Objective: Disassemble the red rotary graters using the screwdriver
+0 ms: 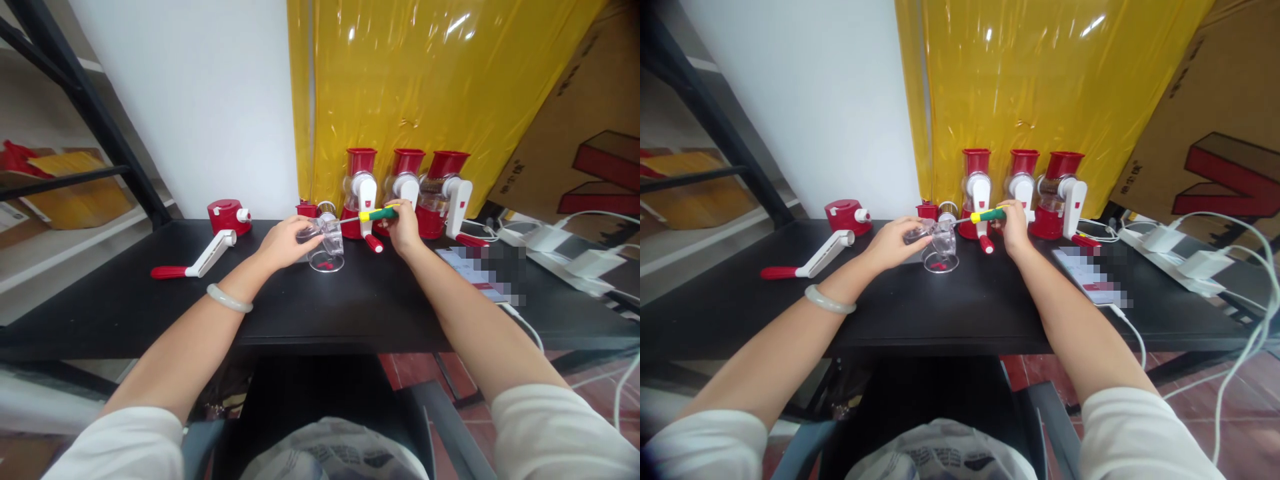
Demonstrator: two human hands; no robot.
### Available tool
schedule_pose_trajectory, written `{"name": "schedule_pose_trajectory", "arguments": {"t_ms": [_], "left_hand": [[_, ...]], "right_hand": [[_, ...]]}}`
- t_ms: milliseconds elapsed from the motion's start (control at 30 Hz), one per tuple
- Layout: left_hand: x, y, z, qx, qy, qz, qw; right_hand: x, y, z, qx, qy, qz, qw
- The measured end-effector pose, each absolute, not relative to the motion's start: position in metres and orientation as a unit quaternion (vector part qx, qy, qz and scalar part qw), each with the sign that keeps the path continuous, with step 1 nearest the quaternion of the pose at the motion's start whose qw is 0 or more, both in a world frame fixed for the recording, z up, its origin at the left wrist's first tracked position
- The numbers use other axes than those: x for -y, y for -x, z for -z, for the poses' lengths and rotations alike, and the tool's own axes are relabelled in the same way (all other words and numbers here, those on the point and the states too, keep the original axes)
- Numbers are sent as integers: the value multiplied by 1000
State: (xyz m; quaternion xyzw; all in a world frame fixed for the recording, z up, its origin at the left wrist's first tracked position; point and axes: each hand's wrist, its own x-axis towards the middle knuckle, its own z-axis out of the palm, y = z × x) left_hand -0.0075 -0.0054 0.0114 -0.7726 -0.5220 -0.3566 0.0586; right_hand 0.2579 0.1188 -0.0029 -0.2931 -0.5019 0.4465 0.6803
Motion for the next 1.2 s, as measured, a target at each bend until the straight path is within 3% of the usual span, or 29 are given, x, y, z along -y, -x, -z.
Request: {"name": "schedule_pose_trajectory", "arguments": {"t_ms": [333, 600, 900, 1200], "left_hand": [[7, 6, -12, 518, 774, 361, 56], [6, 7, -11, 516, 774, 363, 53], [7, 6, -12, 517, 775, 361, 52], [7, 6, -11, 515, 776, 360, 52]], "right_hand": [[-113, -261, 4, 549, 346, -343, 679], [-118, -259, 2, 510, 311, -428, 678], [-110, -261, 0, 531, 385, -368, 659], [-113, -260, -1, 483, 336, -443, 677]]}}
